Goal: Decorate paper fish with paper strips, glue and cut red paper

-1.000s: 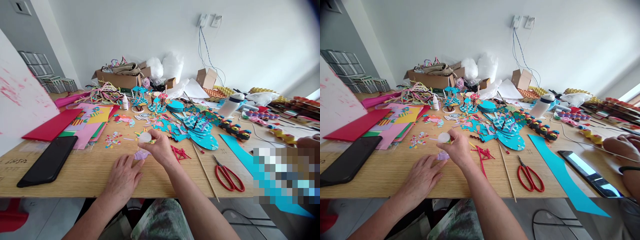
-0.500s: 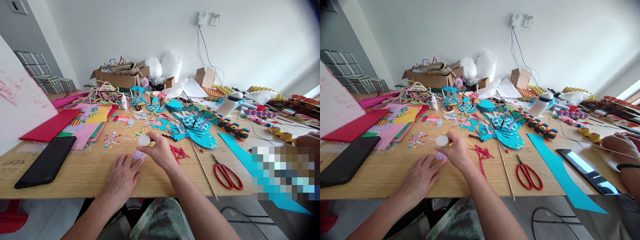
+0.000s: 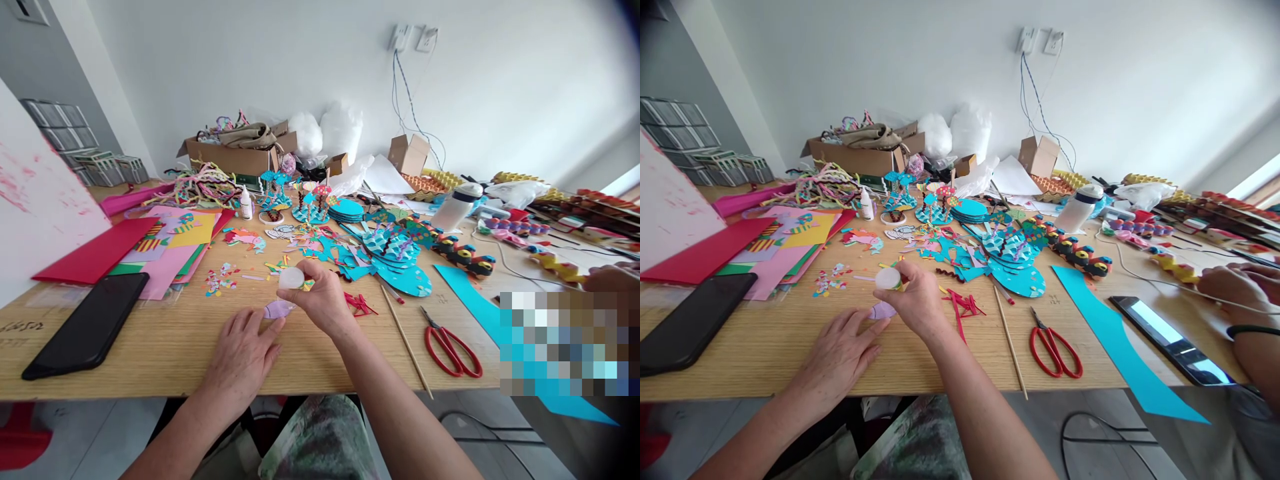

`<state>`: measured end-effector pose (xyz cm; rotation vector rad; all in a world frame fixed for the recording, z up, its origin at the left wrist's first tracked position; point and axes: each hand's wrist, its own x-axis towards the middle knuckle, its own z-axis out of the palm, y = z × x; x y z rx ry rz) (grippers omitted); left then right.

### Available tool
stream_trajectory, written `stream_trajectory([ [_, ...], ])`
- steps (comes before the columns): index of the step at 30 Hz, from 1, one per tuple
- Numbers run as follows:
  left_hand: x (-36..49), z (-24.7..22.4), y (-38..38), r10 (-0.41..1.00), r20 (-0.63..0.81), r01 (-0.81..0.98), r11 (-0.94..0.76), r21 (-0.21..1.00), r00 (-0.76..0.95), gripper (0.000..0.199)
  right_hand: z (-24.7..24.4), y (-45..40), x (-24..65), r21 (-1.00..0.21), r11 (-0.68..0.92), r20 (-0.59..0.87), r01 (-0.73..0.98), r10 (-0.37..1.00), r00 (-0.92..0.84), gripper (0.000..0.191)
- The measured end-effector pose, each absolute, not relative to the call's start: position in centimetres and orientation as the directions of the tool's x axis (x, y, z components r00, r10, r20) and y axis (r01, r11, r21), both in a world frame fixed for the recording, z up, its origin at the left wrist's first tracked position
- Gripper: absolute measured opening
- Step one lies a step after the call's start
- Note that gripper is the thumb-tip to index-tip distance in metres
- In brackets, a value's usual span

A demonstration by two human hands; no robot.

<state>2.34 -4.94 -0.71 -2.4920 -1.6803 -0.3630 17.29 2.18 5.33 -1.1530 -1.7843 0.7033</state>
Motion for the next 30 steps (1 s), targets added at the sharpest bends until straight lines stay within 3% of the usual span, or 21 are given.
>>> stream_trajectory([
  [7,2.4,-0.7,-4.9,0.895,0.263,0.924,-0.381,0.028,0.361,0.038,5.0,2.4,16.6,-0.834,0.370,0.314,0.410,0.928,-0.198,0.023],
  [18,2.3,-0.9,-4.9,0.889,0.278,0.921,-0.387,0.036,0.363,0.039,4.8,3.3,16.7,-0.831,0.416,0.375,0.369,0.910,-0.179,0.024],
  [30,2.3,-0.9,-4.9,0.888,0.283,0.919,-0.390,0.050,0.362,0.039,4.7,3.9,16.5,-0.814,0.393,0.329,0.428,0.919,-0.217,0.024],
])
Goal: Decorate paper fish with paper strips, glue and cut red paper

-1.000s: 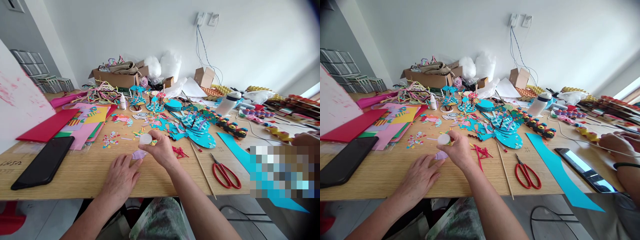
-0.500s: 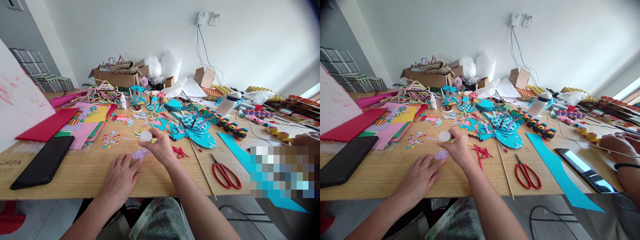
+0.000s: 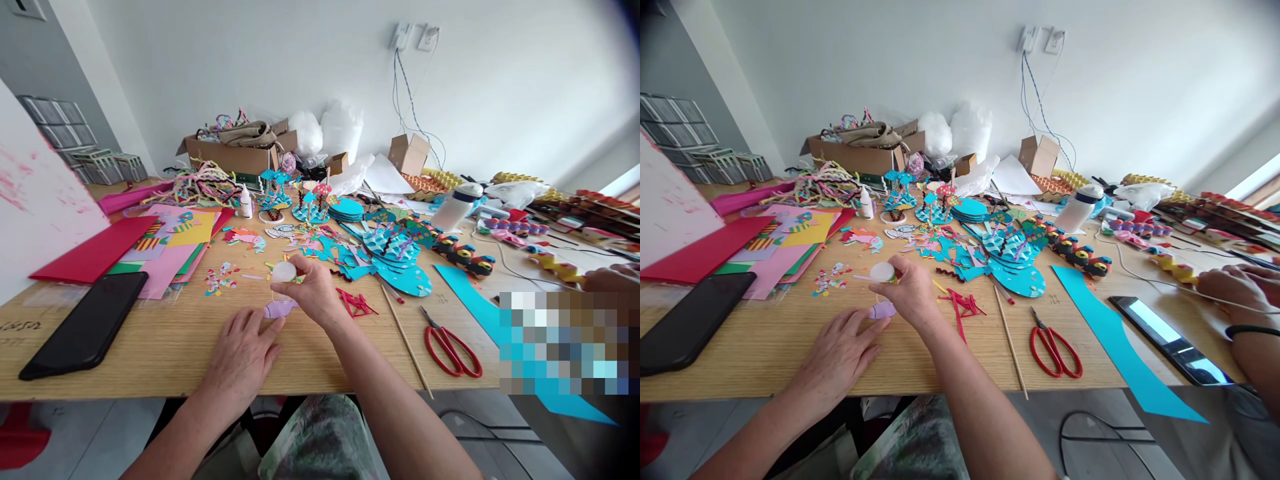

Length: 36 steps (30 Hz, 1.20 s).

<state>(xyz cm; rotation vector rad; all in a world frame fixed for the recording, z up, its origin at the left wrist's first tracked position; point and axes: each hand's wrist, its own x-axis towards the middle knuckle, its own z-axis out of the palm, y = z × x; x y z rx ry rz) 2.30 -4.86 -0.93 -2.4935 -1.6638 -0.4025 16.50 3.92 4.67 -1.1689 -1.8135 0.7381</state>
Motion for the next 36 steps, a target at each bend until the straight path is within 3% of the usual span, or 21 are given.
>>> stream_trajectory([
  [22,2.2,-1.2,-4.8,0.889,0.282,0.921,-0.387,0.041,0.361,0.040,4.7,3.7,17.9,-0.814,0.430,0.380,0.390,0.903,-0.203,0.024],
  [30,2.1,-1.2,-4.8,0.889,0.286,0.921,-0.386,0.047,0.358,0.039,5.0,3.1,15.6,-0.811,0.375,0.312,0.449,0.927,-0.211,0.025],
  [36,2.3,-1.0,-4.8,0.893,0.275,0.920,-0.386,0.068,0.355,0.035,4.8,3.3,14.6,-0.839,0.384,0.317,0.385,0.921,-0.227,0.025],
])
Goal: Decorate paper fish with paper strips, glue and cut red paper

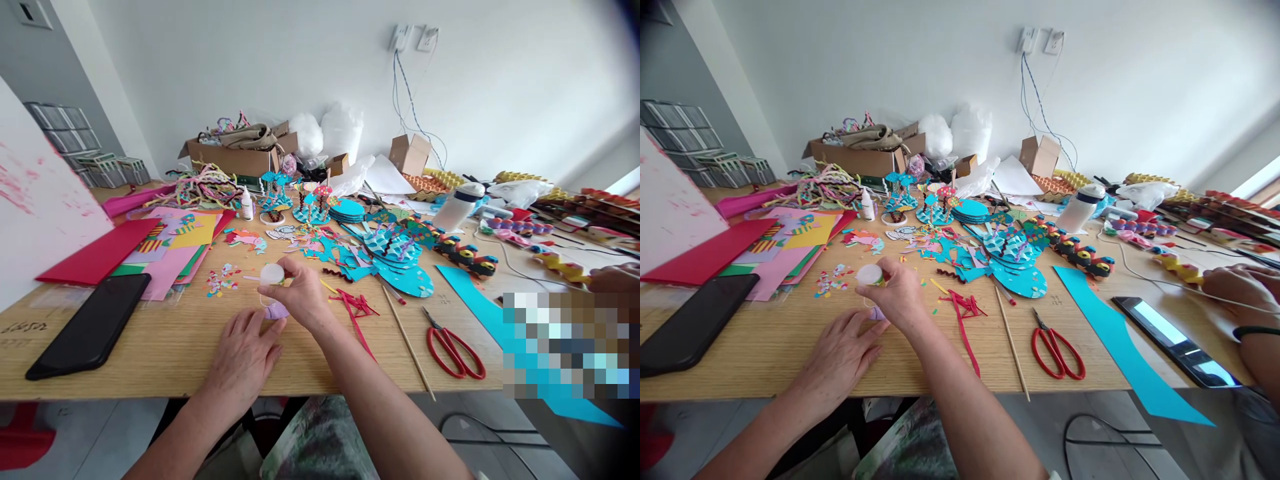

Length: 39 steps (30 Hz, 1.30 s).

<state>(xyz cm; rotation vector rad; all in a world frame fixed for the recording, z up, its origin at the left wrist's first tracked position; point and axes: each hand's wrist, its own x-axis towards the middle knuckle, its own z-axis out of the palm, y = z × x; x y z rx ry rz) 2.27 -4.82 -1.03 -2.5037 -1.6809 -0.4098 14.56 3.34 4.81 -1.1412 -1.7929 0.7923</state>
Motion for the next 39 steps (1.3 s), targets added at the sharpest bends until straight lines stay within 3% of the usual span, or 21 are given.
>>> stream_trajectory([
  [39,2.2,-0.8,-4.9,0.897,0.256,0.913,-0.395,0.098,0.360,0.030,5.3,2.6,13.8,-0.809,0.380,0.308,0.449,0.924,-0.226,0.024],
])
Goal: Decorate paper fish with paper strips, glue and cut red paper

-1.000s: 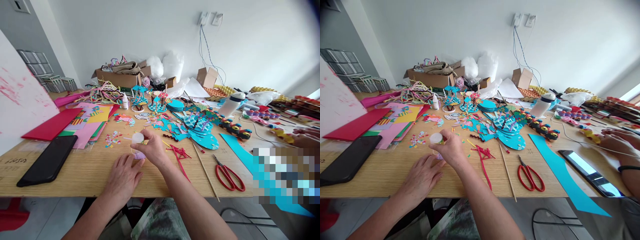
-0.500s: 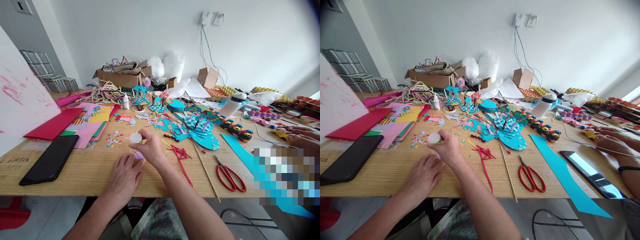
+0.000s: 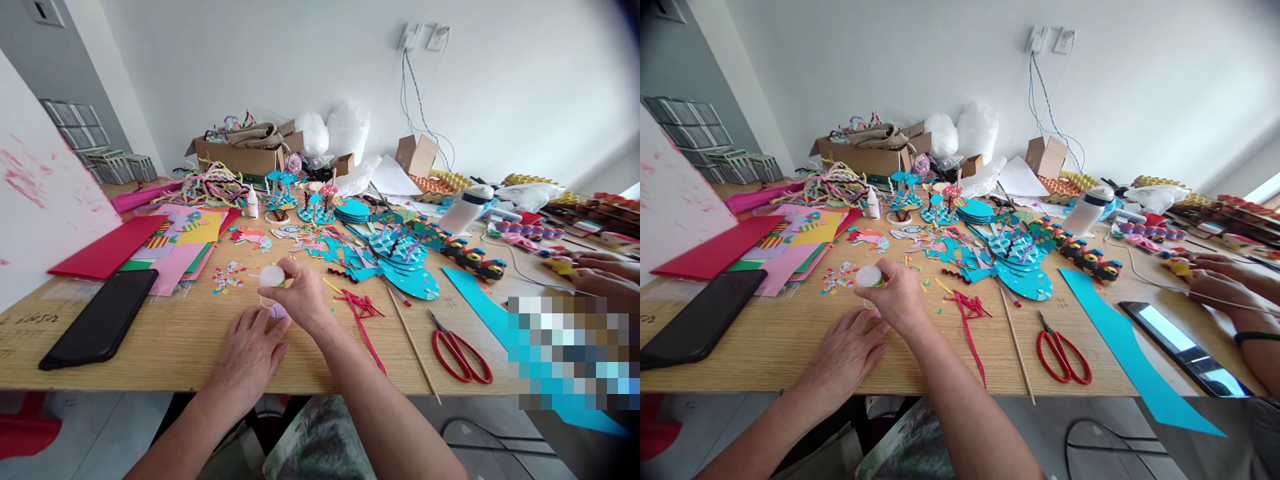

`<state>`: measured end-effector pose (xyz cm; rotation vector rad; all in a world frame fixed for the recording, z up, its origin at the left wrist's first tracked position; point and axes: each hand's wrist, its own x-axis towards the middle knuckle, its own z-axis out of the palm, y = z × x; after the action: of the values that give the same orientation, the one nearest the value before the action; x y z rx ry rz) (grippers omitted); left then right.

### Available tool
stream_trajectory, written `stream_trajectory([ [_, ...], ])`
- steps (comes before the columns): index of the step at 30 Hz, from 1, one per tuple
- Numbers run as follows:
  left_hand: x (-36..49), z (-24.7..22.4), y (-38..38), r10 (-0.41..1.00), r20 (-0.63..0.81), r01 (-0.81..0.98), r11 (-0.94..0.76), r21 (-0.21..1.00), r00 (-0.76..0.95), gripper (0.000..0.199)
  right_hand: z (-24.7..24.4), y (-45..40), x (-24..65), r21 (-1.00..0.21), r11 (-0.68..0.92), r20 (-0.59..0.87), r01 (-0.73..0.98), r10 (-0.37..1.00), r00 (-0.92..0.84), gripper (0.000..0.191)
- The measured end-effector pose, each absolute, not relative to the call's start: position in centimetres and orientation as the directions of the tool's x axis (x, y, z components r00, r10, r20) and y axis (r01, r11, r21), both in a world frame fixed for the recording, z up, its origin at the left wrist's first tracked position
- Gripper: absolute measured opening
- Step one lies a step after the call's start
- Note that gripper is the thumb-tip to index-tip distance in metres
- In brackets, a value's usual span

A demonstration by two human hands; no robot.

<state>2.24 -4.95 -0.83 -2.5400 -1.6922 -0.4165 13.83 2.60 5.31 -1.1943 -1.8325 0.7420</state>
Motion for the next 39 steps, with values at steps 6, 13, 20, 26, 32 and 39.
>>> stream_trajectory([
  [6,2.37,-0.66,-5.04,0.897,0.266,0.918,-0.386,0.087,0.352,0.033,5.46,2.83,14.23,-0.804,0.395,0.339,0.444,0.918,-0.203,0.027],
  [13,2.36,-0.65,-5.04,0.901,0.245,0.918,-0.387,0.085,0.357,0.034,5.22,2.88,13.98,-0.824,0.374,0.304,0.426,0.926,-0.225,0.027],
  [20,2.37,-0.75,-5.06,0.894,0.269,0.918,-0.390,0.074,0.358,0.035,5.20,3.02,14.52,-0.861,0.393,0.344,0.323,0.917,-0.199,0.028],
  [26,2.38,-0.77,-4.94,0.894,0.265,0.915,-0.394,0.082,0.361,0.034,5.28,2.80,14.08,-0.865,0.353,0.284,0.356,0.931,-0.231,0.026],
  [32,2.38,-0.89,-4.97,0.890,0.281,0.917,-0.392,0.072,0.358,0.034,4.91,3.20,14.37,-0.845,0.374,0.325,0.381,0.927,-0.189,0.026],
  [39,2.31,-0.97,-4.91,0.888,0.283,0.913,-0.400,0.084,0.363,0.033,5.53,2.86,13.90,-0.821,0.361,0.309,0.441,0.932,-0.188,0.027],
])
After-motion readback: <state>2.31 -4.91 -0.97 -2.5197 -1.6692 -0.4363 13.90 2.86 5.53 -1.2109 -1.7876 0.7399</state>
